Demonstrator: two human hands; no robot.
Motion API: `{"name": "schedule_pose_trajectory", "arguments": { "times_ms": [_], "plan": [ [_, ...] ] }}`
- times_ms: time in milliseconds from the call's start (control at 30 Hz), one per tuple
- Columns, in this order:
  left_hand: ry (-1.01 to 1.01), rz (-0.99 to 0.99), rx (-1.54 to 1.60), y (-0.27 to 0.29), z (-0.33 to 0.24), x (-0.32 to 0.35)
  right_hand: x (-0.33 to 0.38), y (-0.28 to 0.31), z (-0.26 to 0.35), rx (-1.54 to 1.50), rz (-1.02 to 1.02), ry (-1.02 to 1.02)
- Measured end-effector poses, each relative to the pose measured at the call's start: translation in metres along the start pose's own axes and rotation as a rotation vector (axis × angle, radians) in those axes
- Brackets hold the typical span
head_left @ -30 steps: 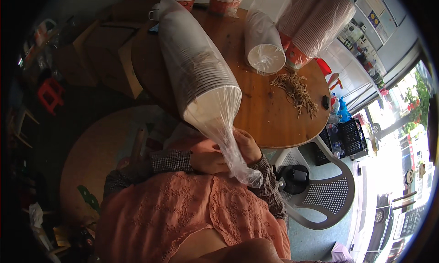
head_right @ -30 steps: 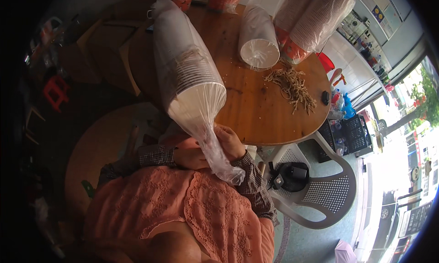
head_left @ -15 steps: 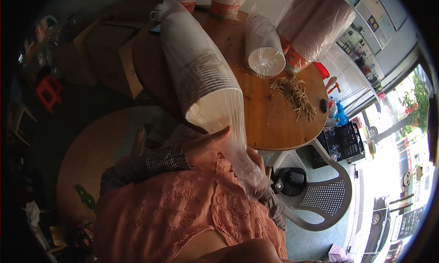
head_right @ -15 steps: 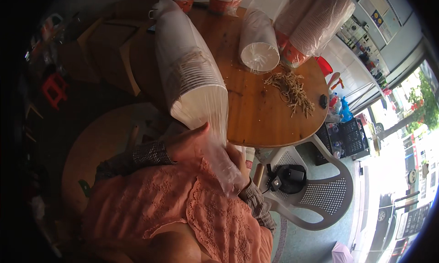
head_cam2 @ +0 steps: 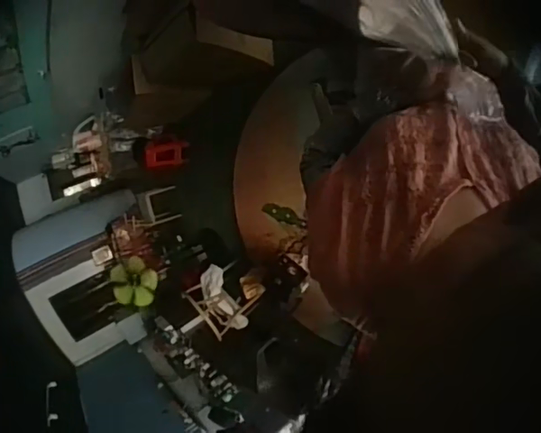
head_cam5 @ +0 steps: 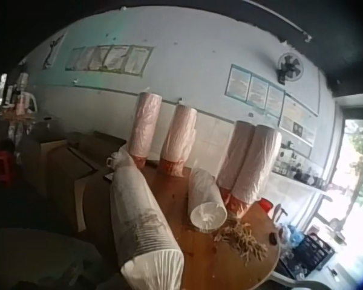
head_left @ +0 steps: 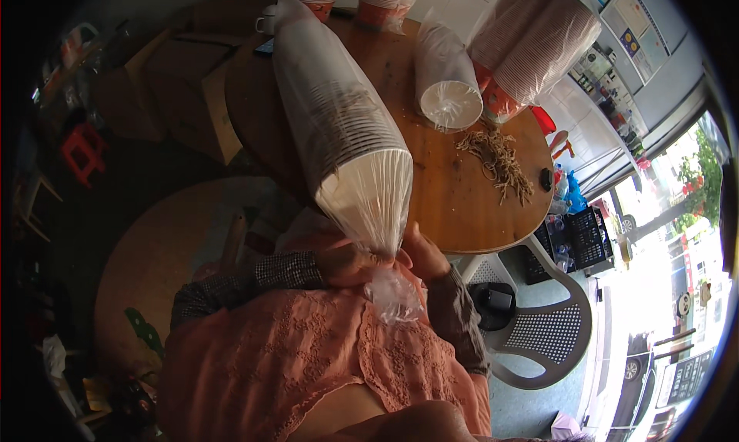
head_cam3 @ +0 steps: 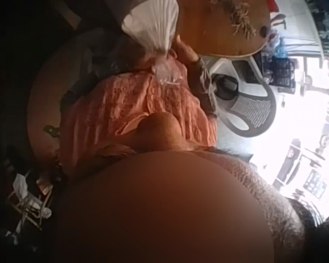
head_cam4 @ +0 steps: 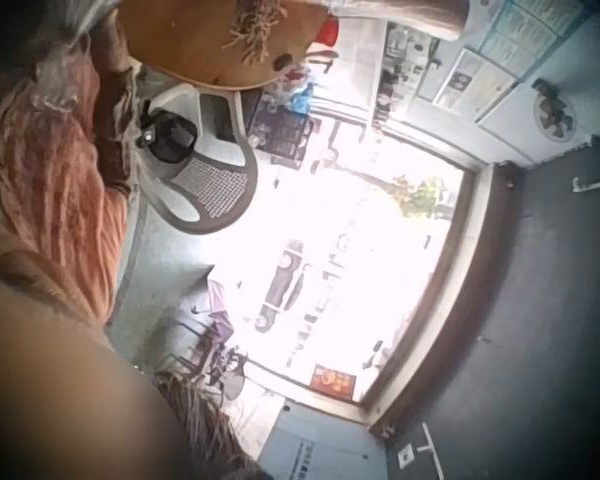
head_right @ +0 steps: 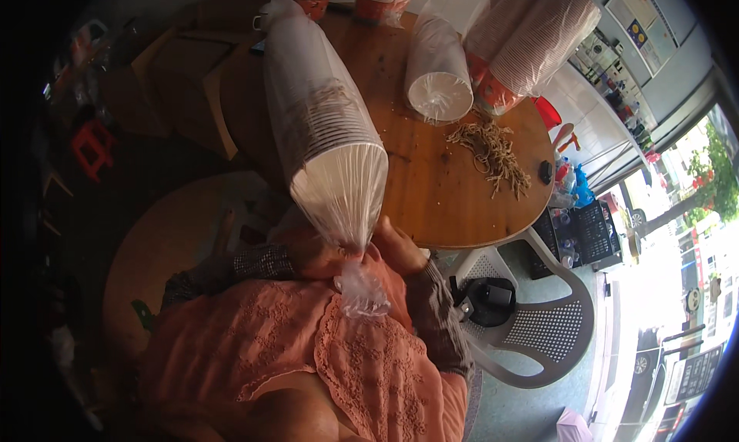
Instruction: Packing stacks of paper cups into plastic bags and sealing them with rubber bands.
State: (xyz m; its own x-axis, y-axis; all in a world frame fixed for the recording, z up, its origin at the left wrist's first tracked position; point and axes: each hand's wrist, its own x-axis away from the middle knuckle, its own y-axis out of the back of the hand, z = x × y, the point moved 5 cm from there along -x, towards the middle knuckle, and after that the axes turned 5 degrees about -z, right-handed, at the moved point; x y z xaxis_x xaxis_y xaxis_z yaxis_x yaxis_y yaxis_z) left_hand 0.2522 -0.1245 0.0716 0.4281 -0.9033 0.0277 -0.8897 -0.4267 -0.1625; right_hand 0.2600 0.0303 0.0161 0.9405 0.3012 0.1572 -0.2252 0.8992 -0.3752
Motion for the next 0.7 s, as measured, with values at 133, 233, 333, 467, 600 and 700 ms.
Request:
{"name": "schedule_pose_trajectory", "arguments": {
  "times_ms": [133,233,333,467,600,700],
  "plan": [
    [0.051,0.100,0.375,0.002,0.047,-0.018,-0.034,-0.042,0.016,-0.169,0.147,-0.040],
    [0.068,-0.254,-0.159,0.024,0.062,-0.014,-0.035,-0.060,0.027,-0.076,0.041,-0.128],
    [0.068,-0.013,-0.264,0.018,0.051,-0.010,-0.031,-0.057,0.025,0.141,0.065,-0.180],
    [-0.099,0.081,-0.504,0.018,0.017,0.008,-0.015,-0.045,0.036,0.823,-0.106,0.189],
    [-0.681,-0.289,-0.991,0.033,-0.016,0.046,-0.002,-0.064,0.055,1.375,-0.210,0.401],
    [-0.974,-0.334,-1.784,0.021,-0.046,0.034,-0.002,-0.060,0.045,1.452,-0.117,0.471]
  ]
}}
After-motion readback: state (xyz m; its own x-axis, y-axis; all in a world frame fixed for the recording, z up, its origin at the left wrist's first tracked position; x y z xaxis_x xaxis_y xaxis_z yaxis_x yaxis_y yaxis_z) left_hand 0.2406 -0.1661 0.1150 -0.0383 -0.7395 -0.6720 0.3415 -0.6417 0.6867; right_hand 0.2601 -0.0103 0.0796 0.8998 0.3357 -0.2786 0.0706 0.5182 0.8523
